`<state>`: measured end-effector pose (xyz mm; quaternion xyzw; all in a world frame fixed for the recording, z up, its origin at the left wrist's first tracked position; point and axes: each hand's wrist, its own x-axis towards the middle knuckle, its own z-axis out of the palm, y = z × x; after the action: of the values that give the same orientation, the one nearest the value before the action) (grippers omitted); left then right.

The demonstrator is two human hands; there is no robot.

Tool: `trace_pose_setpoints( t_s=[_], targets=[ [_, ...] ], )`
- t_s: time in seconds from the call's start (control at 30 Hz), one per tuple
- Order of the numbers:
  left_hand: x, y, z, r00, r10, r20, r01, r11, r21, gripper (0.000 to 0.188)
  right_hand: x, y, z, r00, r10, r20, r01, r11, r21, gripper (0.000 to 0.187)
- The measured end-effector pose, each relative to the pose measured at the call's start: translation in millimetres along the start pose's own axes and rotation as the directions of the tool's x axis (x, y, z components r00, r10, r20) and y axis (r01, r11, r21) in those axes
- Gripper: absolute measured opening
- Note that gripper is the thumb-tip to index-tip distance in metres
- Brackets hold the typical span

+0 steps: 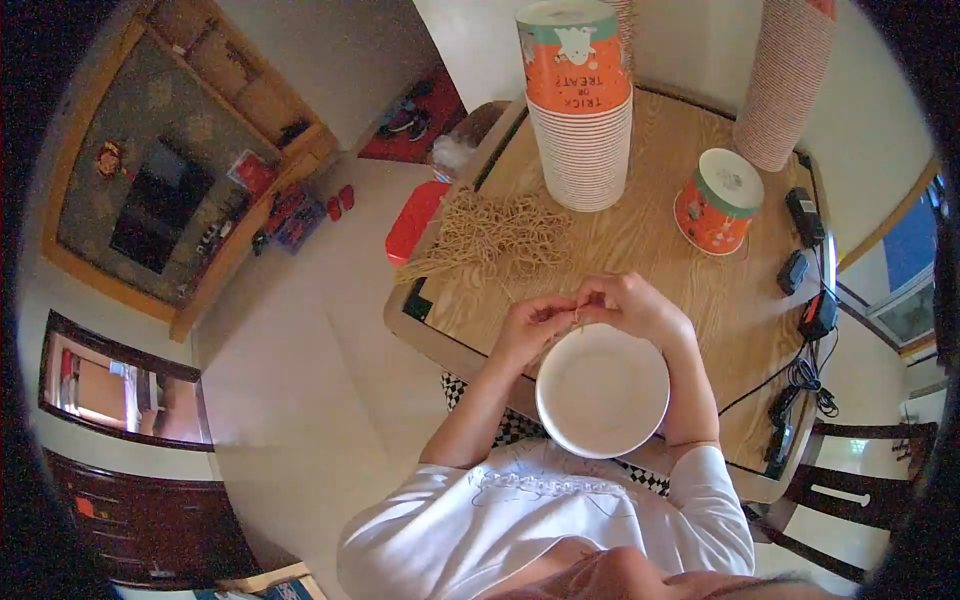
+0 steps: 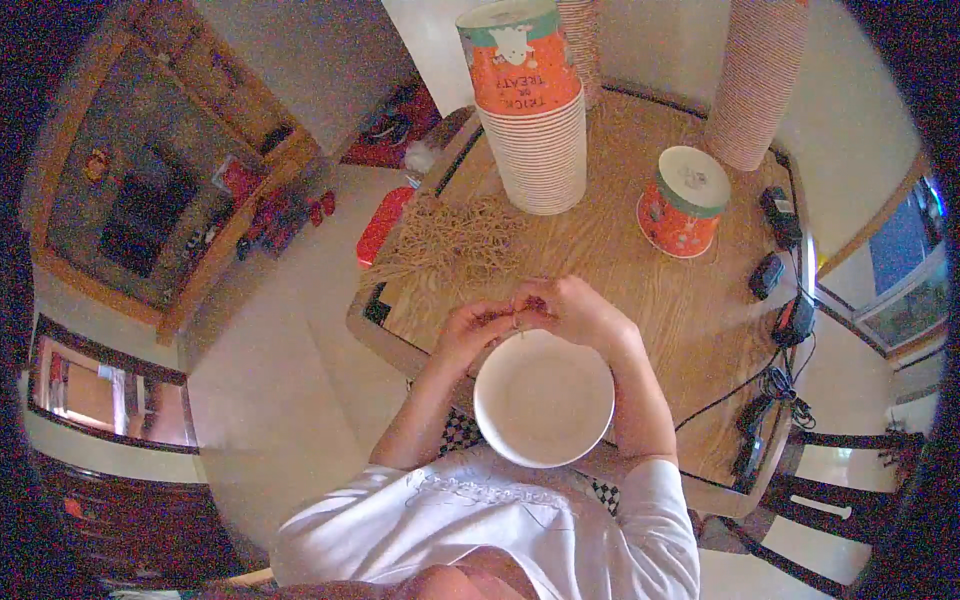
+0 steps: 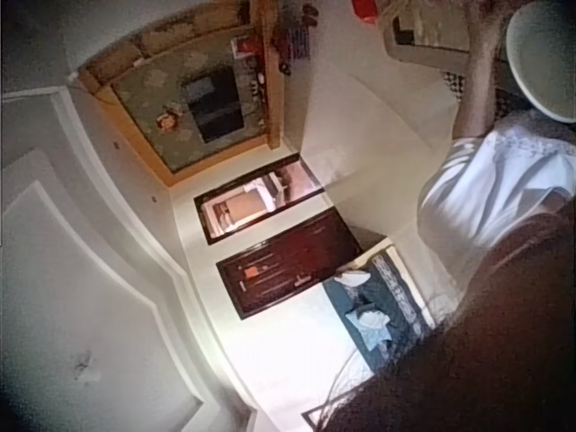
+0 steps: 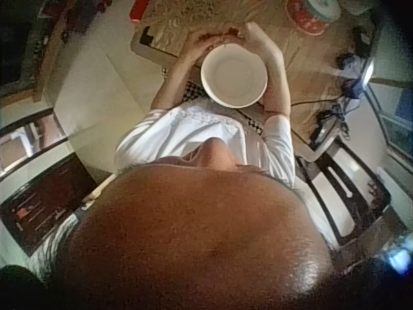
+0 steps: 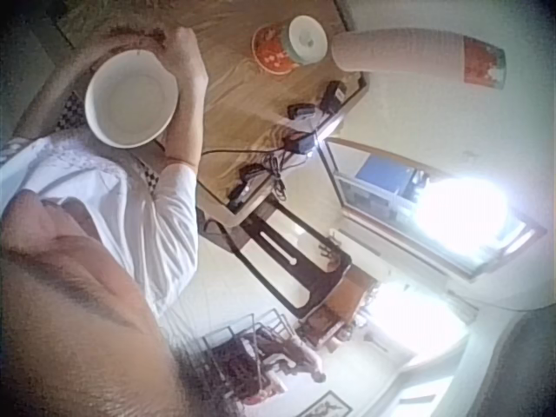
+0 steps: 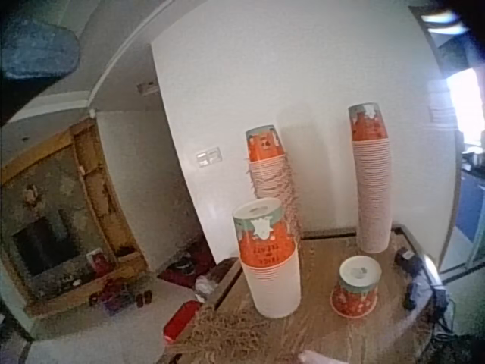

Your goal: Sorting and preparing wood shavings as packaging filler into paper cups and bowls.

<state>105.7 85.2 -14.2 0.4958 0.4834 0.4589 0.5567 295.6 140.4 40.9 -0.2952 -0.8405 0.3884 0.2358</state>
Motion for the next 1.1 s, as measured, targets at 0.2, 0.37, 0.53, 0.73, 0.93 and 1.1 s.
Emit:
trace_pose_setpoints(
  t_s=[0.2,0.37,0.53,0.73,0.93,1.1],
  targets=[
    [1,-3,-3,1.000,-0.001,0.023,-0.001,0.995,0.103,0.017,0,2,0,1.000,-0.027,0.013,0.026,0.999,0.028,0.013],
    [-1,0,-2,0.996,-0.084,-0.033,0.081,0.994,-0.073,0.012,1,6,1,0.999,-0.023,0.025,0.023,1.000,0.012,0.014],
    [-3,6,-1,0.993,-0.108,-0.057,0.100,0.986,-0.131,0.010,0,4,4,0.991,0.023,0.132,-0.015,0.998,-0.063,0.019],
    [-8,9,-2,0.991,-0.115,-0.067,0.103,0.982,-0.156,0.011,-2,4,0,0.978,-0.023,0.207,0.025,1.000,-0.010,0.016],
    [-11,5,-8,0.994,-0.081,0.076,0.084,0.996,-0.033,0.019,-9,8,-5,0.962,-0.037,0.270,0.055,0.997,-0.057,0.016],
    [-11,6,3,0.985,0.053,0.162,-0.059,0.998,0.037,0.017,-9,5,-4,0.967,-0.036,0.251,0.048,0.998,-0.040,0.019]
  ],
)
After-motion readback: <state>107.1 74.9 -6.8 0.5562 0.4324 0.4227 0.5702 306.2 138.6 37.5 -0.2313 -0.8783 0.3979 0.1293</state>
